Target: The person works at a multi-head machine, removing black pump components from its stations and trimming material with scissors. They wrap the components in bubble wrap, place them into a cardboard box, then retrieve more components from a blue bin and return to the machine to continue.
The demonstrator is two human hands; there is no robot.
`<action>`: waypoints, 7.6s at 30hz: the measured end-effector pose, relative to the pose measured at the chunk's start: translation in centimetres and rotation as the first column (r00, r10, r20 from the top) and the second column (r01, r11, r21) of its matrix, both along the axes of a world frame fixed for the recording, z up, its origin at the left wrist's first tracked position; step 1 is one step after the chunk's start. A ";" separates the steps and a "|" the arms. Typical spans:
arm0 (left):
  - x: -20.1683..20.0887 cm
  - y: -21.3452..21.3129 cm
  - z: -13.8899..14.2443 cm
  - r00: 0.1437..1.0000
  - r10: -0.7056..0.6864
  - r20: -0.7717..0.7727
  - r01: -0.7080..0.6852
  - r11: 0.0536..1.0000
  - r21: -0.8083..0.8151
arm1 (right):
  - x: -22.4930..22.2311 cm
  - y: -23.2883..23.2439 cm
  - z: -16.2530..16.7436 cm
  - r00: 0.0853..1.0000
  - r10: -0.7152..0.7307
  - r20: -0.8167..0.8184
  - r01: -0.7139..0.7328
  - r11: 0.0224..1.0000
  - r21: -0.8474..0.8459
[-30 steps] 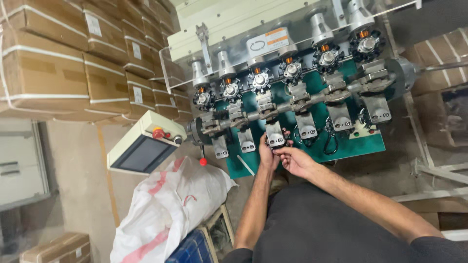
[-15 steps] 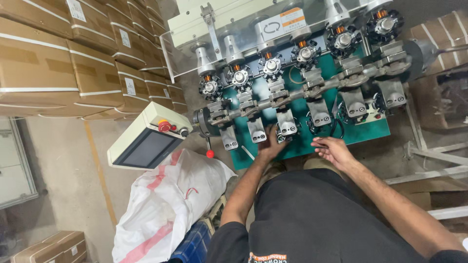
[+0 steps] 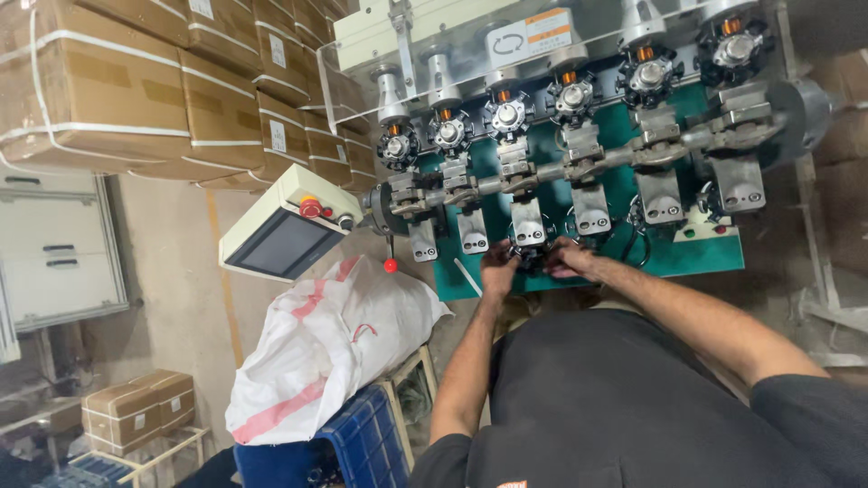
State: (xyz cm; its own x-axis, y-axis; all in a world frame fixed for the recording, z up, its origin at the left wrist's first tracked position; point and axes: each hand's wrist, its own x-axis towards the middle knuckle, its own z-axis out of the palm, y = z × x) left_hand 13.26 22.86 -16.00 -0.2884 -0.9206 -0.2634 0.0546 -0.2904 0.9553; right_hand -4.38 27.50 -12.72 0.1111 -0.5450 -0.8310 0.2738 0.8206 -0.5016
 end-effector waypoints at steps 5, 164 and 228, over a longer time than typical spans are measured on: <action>1.8 -0.4 0.3 0.922 -0.297 0.249 0.298 0.954 0.036 | 0.2 0.7 0.9 0.986 0.079 0.144 -0.078 0.997 -0.010; 8.2 -3.6 -4.2 0.446 -0.093 0.890 0.389 0.916 -0.099 | 17.3 5.1 -6.7 0.513 -0.758 0.402 0.663 0.648 0.376; 13.7 -2.7 -3.1 0.361 -0.890 0.278 0.587 0.449 0.674 | 21.6 7.2 -5.0 0.902 -0.418 -0.107 0.368 0.875 -0.313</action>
State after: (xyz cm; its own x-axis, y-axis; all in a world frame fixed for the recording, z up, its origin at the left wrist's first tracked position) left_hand 26.94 20.18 -19.12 -0.4533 -0.1355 -0.8810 -0.8430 -0.2558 0.4731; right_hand 17.19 34.74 -17.74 -0.2872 -0.7256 -0.6253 0.4364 0.4820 -0.7598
